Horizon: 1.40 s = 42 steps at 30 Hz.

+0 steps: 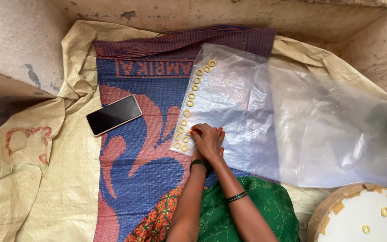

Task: The person rolls small pieces of dough into thin ropes on a round board, then shapes them into rings and places them on a plastic sheet. The person repeats this process, arranging the finished rings in a line.

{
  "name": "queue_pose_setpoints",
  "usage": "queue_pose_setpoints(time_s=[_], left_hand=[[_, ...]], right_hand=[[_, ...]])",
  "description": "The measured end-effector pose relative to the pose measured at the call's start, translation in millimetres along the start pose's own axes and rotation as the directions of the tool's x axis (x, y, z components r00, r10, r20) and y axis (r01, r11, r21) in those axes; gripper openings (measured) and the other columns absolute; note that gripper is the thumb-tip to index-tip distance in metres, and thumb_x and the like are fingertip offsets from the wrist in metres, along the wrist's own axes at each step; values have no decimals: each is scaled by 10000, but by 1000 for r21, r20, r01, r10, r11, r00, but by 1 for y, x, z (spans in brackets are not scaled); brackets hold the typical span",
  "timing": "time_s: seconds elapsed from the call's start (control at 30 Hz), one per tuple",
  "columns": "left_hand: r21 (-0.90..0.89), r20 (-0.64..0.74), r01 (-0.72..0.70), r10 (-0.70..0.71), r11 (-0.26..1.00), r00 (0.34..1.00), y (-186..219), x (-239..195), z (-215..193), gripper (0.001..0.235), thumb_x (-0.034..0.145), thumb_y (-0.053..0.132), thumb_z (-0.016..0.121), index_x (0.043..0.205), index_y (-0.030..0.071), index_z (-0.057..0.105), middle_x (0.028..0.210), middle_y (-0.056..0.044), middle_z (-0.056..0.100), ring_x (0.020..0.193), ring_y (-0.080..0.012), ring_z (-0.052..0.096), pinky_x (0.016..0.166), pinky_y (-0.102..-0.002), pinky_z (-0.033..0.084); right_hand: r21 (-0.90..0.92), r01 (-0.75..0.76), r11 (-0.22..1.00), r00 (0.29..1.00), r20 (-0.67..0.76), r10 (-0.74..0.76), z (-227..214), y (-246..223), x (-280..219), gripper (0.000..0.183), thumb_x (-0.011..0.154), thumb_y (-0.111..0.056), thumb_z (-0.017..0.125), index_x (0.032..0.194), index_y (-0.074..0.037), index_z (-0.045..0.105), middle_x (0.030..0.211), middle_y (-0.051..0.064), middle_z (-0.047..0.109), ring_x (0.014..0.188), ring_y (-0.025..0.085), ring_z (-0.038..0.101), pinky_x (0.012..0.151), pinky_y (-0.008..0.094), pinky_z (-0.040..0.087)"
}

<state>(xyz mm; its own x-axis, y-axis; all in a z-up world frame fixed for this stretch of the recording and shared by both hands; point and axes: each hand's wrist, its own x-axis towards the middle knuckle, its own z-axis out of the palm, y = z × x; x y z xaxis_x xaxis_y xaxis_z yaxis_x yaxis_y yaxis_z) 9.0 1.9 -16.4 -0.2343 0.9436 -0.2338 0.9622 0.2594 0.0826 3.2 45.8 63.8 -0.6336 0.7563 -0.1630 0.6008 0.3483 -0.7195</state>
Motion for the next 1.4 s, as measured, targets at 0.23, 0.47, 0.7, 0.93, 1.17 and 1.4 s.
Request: queue_pose_setpoints(time_s=[0.23, 0.47, 0.7, 0.93, 1.17, 1.4], left_hand=[[129, -26, 12, -8, 992, 1000, -2, 3, 15, 738, 1046, 537, 257, 1653, 204, -1, 1727, -25, -51, 1577, -238, -42, 1228, -626, -4], [105, 4, 33, -34, 994, 999, -2, -4, 1, 725, 1050, 515, 256, 1645, 203, -15, 1718, -32, -71, 1570, -245, -56, 1204, -681, 6], [170, 17, 15, -18, 985, 1000, -3, -3, -4, 740, 1043, 513, 270, 1647, 199, -21, 1725, -27, -79, 1576, -240, -50, 1207, -669, 4], [139, 42, 40, -46, 990, 998, -5, -2, -2, 733, 1014, 538, 264, 1636, 245, 9, 1716, 15, -49, 1568, -217, -25, 1190, -697, 11], [144, -19, 36, -33, 989, 999, -5, 1, 4, 745, 1027, 545, 284, 1660, 226, 55, 1738, 0, -3, 1584, -209, -1, 1223, -665, 35], [185, 12, 33, -36, 982, 999, -2, -3, -15, 733, 1012, 521, 298, 1638, 216, 72, 1719, -11, -4, 1572, -246, -15, 1223, -618, 22]], right_hand=[[-356, 4, 935, 985, -161, -65, 30, 22, -6, 307, 899, -442, 661, 1109, -261, 794, 1286, 143, 642, 1358, 431, 420, 1179, 533, 156], [-369, -72, 927, 984, -179, 5, 55, 46, -10, 423, 952, -478, 581, 1312, -279, 679, 1523, 162, 458, 1482, 428, 244, 1206, 544, 120], [-363, -43, 931, 996, 59, 70, 31, 24, -11, 255, 1021, -379, 539, 1195, -387, 725, 1429, 20, 569, 1479, 327, 349, 1271, 466, 200], [-321, -107, 941, 993, 21, 120, 49, 45, -9, 368, 1032, -390, 483, 1384, -363, 589, 1579, 79, 373, 1528, 316, 225, 1251, 438, 177], [-14, -264, 964, 940, -226, 255, 78, 57, -9, 731, 1015, -472, 461, 1613, -134, 211, 1681, 153, 78, 1534, 286, 78, 1204, 440, 107], [-3, 7, 1000, 998, 68, -7, -2, 6, -5, 422, 928, -155, 623, 1348, -119, 606, 1190, 110, 706, 1157, 273, 638, 1202, 527, 208]])
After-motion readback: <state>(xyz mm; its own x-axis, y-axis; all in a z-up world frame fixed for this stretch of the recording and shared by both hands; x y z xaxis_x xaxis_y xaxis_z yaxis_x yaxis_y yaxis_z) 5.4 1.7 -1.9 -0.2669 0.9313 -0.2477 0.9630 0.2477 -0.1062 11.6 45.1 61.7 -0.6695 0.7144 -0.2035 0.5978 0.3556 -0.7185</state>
